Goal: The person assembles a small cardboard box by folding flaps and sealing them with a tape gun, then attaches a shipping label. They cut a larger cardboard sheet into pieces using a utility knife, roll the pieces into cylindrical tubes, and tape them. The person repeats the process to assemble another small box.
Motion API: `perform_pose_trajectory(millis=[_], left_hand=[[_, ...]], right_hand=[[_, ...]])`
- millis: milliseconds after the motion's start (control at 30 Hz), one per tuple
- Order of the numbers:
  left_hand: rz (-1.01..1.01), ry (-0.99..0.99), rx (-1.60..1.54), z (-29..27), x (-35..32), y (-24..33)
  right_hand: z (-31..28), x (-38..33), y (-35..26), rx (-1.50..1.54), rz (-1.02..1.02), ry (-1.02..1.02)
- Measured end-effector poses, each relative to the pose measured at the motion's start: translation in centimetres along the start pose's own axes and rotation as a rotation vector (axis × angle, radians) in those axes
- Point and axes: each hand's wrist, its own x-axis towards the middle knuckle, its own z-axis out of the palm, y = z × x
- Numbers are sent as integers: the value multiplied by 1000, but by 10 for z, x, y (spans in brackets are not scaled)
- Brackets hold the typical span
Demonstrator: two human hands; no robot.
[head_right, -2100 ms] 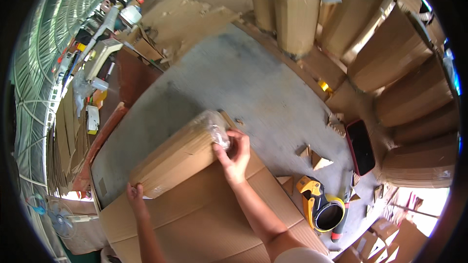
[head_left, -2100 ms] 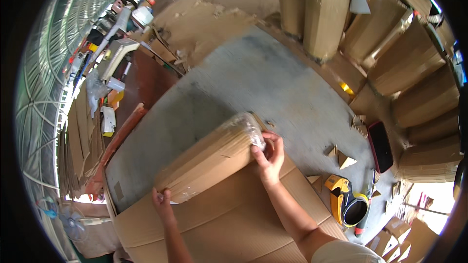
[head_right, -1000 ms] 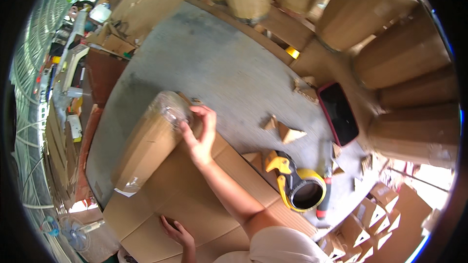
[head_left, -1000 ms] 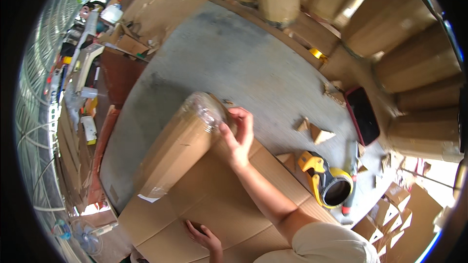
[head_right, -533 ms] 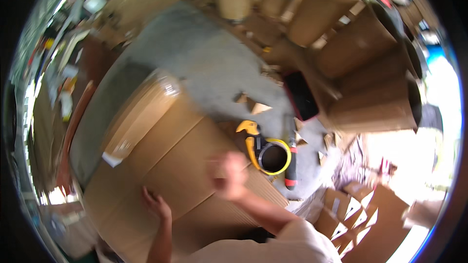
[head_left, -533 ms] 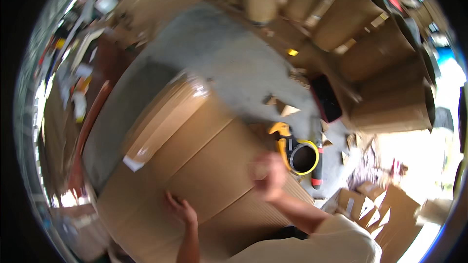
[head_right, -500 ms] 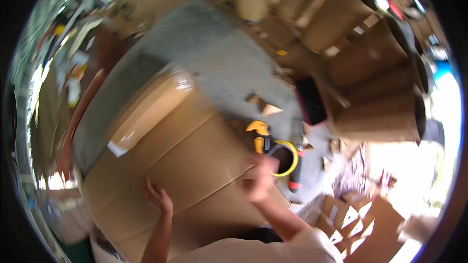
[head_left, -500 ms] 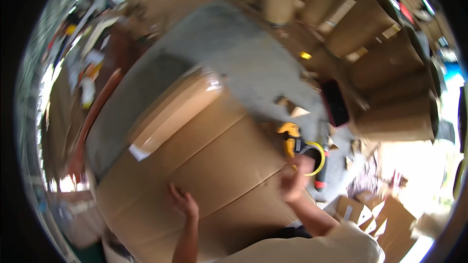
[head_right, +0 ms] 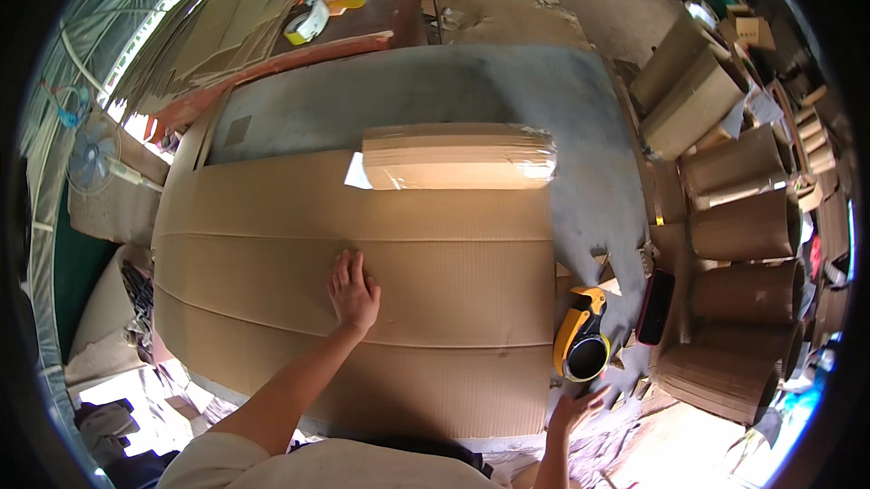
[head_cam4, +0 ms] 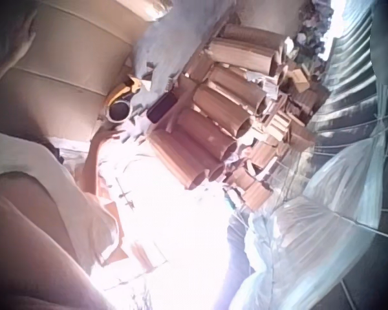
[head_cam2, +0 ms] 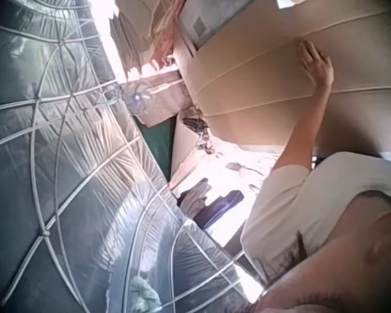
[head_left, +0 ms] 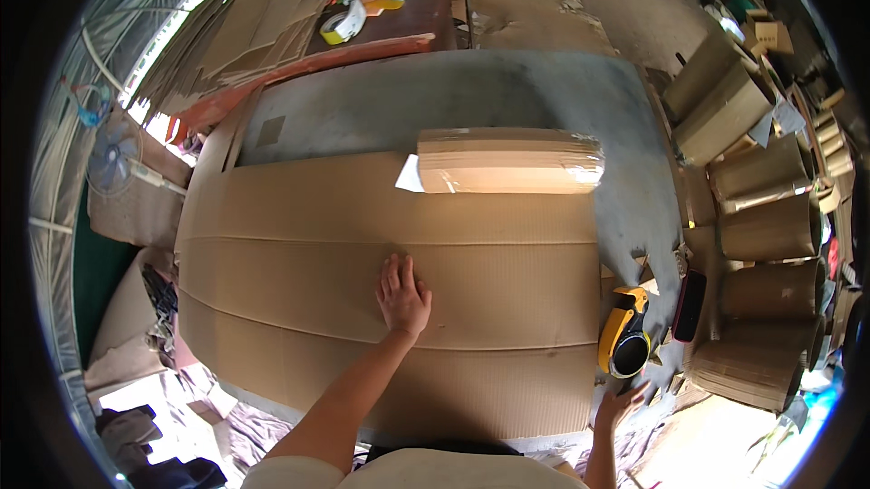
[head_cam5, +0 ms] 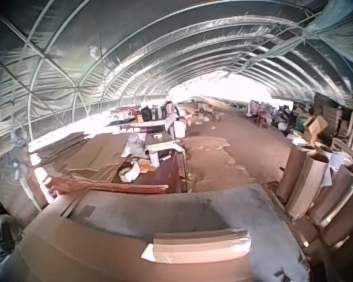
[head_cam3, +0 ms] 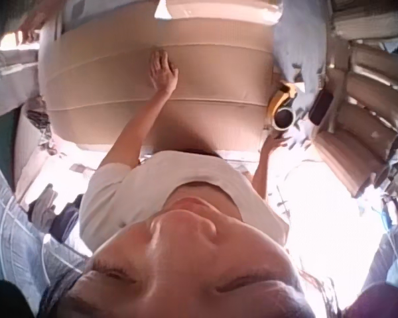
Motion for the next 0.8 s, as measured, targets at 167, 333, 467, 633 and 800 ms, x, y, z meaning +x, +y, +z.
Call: perform_pose_trajectory(millis=[167, 333, 467, 633, 800], left_hand=[[14, 7, -84, -5, 0, -1], [329, -64, -275, -4, 2, -22], [352, -65, -316, -4, 69, -58], [249, -34, -110, 28, 221, -95], [409, -146, -416, 45, 284, -87]], right_hand=[[-2, -72, 7, 499, 54, 367], [20, -151, -129, 301, -475, 202], [65, -149, -241, 5, -824, 132], [90, -152, -255, 23, -885, 208], [85, -154, -256, 6, -896, 158]])
